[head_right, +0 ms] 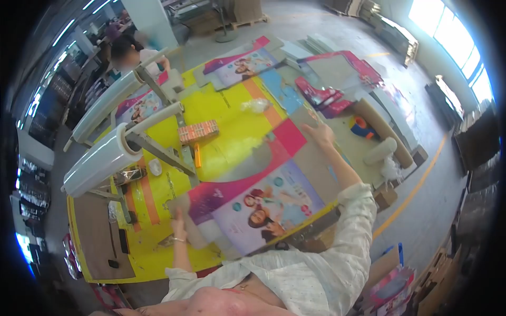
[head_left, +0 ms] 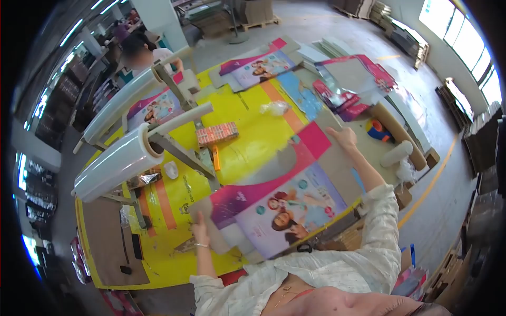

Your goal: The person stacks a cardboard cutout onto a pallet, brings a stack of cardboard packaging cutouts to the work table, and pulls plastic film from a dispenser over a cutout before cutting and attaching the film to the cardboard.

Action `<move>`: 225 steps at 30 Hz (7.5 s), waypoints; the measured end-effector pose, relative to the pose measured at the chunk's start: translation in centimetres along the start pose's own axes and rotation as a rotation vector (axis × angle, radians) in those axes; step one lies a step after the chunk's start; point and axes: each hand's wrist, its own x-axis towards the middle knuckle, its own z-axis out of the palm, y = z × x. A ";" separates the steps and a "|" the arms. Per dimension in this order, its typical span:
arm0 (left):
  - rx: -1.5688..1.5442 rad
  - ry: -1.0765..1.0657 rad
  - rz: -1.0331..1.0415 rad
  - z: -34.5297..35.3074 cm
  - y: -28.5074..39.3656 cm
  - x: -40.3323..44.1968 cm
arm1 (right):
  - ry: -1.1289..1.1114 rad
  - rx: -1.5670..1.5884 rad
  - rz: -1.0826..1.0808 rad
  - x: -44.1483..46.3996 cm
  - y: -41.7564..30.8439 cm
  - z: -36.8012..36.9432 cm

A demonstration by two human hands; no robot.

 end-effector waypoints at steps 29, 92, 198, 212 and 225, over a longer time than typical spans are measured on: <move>-0.179 -0.290 -0.033 18.2 -1.1 -1.0 | -0.020 -0.292 0.096 11.9 23.6 3.4; -1.174 -1.052 0.515 -25.1 -7.3 -38.9 | -1.007 0.992 -0.863 -61.9 -16.4 -5.3; 0.494 -0.114 -0.422 -24.8 -43.5 -32.7 | -0.752 -0.028 -0.390 -39.8 11.0 19.8; 0.261 -0.426 0.174 -26.6 -45.5 -32.1 | -0.679 0.093 -0.599 -42.0 12.4 18.1; 0.008 -1.170 -0.691 -30.4 -26.3 -5.2 | -0.480 0.289 -0.586 -46.0 0.9 23.2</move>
